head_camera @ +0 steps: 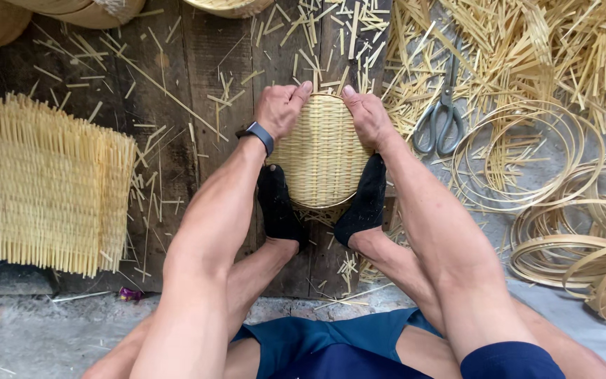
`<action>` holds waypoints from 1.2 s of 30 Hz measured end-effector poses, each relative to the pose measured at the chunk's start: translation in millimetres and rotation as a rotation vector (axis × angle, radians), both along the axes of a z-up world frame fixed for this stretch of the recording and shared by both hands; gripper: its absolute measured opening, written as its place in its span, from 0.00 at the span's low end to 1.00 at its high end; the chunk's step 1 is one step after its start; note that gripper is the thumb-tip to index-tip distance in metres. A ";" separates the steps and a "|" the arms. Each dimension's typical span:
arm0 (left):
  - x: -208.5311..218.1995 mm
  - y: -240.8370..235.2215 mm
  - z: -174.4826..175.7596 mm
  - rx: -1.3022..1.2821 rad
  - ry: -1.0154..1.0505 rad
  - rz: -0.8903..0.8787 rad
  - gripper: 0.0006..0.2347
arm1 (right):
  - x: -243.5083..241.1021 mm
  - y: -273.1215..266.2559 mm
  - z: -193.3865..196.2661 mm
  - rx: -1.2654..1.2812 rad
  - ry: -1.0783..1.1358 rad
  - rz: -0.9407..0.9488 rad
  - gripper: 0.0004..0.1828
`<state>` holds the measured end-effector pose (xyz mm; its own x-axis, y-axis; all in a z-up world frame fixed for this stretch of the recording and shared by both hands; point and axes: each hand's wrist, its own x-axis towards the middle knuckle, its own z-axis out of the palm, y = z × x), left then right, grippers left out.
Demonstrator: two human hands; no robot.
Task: The person weaves bamboo strips into circular trays using a wooden mold. They place a circular frame over a woven mat, fold the edges, and trim excess strips with shears. The finished trays are stacked nearby.
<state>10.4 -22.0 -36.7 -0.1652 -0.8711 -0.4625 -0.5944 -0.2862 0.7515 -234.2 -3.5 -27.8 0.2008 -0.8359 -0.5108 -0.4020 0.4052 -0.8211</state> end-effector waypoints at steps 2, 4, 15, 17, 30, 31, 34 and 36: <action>6.8 -0.7 -12.4 0.029 0.087 0.025 0.27 | 4.8 4.3 -3.6 -0.029 0.108 0.045 0.35; 8.0 -10.2 -19.1 -0.013 0.216 0.045 0.25 | 7.0 -3.5 4.6 -0.103 0.347 0.127 0.35; -8.8 2.9 89.9 -0.123 0.155 -0.066 0.18 | -169.8 13.8 256.7 -0.241 1.075 0.494 0.26; -17.3 17.1 122.3 -0.435 0.079 -0.142 0.17 | -198.6 46.9 275.7 -0.164 1.070 0.350 0.26; -1.9 180.3 99.2 -0.704 -0.389 -0.461 0.15 | -169.0 136.8 -41.2 -0.293 0.627 -0.129 0.22; -3.5 175.3 99.6 -0.659 -0.373 -0.304 0.14 | -173.6 131.7 -51.2 -0.340 0.654 -0.142 0.24; -31.6 149.2 106.2 -0.447 -0.315 0.141 0.26 | -188.7 111.0 -60.2 -0.231 0.800 -0.113 0.28; -66.4 129.2 107.9 -0.173 -0.318 0.365 0.41 | -201.9 98.4 -55.0 0.088 0.657 -0.248 0.27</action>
